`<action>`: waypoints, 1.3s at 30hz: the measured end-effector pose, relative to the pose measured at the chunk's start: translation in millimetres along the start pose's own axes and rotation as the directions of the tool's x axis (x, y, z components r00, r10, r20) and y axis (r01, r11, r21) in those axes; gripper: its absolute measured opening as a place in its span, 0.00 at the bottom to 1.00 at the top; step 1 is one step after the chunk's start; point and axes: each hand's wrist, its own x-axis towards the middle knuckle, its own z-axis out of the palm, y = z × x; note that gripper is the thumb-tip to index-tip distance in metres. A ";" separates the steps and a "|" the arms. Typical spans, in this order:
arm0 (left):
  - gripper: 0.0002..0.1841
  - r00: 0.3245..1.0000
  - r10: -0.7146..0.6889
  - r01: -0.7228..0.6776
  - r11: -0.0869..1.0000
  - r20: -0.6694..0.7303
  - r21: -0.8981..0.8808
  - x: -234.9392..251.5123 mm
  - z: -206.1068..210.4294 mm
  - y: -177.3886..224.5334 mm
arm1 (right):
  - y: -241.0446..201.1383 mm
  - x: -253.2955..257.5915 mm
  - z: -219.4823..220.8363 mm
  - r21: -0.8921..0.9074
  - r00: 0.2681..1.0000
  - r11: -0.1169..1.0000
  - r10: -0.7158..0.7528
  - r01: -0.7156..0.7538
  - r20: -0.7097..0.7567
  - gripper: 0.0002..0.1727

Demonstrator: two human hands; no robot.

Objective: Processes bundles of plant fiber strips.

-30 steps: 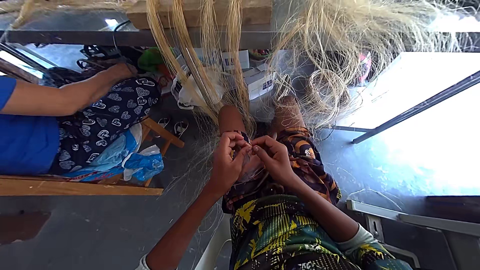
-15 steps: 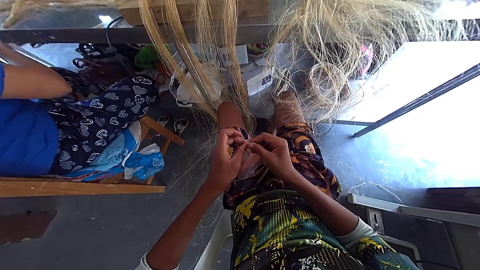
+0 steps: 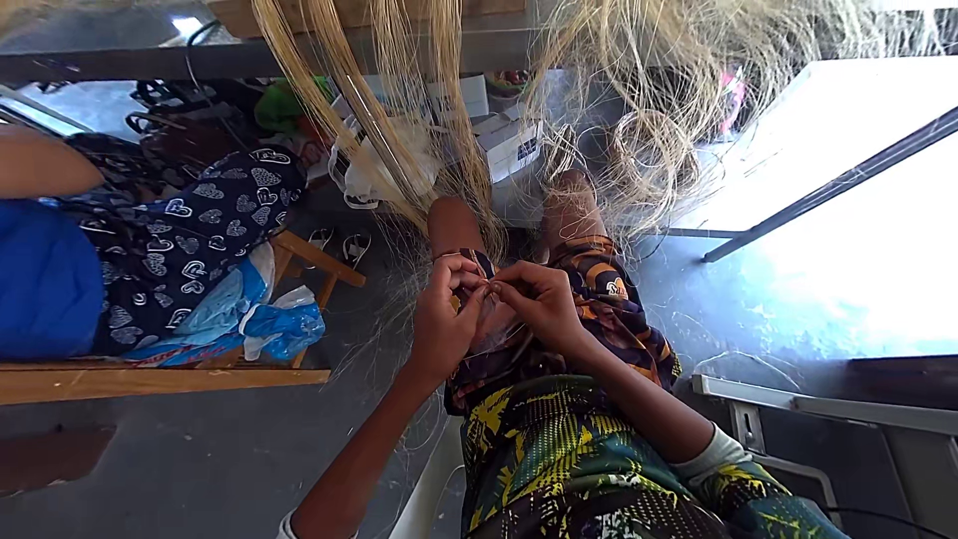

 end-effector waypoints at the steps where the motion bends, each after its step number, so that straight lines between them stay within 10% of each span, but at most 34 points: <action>1: 0.19 1.000 0.005 -0.005 1.000 -0.004 0.009 0.9 0.1 -1.1 | 1.3 1.4 0.1 -0.042 0.999 0.998 -0.036 0.036 0.004 0.05; 10: 0.17 0.999 0.033 -0.033 0.999 -0.035 0.000 0.2 7.1 -4.5 | 2.0 -0.2 5.8 -0.055 0.998 0.996 0.068 -0.068 -0.001 0.08; 17: 0.20 0.972 -0.223 0.188 0.924 -0.070 -0.334 2.4 12.1 9.4 | 9.9 -3.5 14.7 0.033 0.998 0.999 -0.013 0.015 -0.062 0.08; 31: 0.16 0.958 0.012 -0.084 0.967 0.285 0.242 11.0 -15.7 4.6 | 20.3 6.3 -8.6 0.005 0.948 0.995 0.096 -0.102 0.304 0.10; 39: 0.12 0.970 0.011 -0.012 1.000 0.241 0.004 8.4 -12.4 -7.9 | 22.3 7.5 -17.7 0.021 0.921 0.995 0.084 -0.099 0.381 0.10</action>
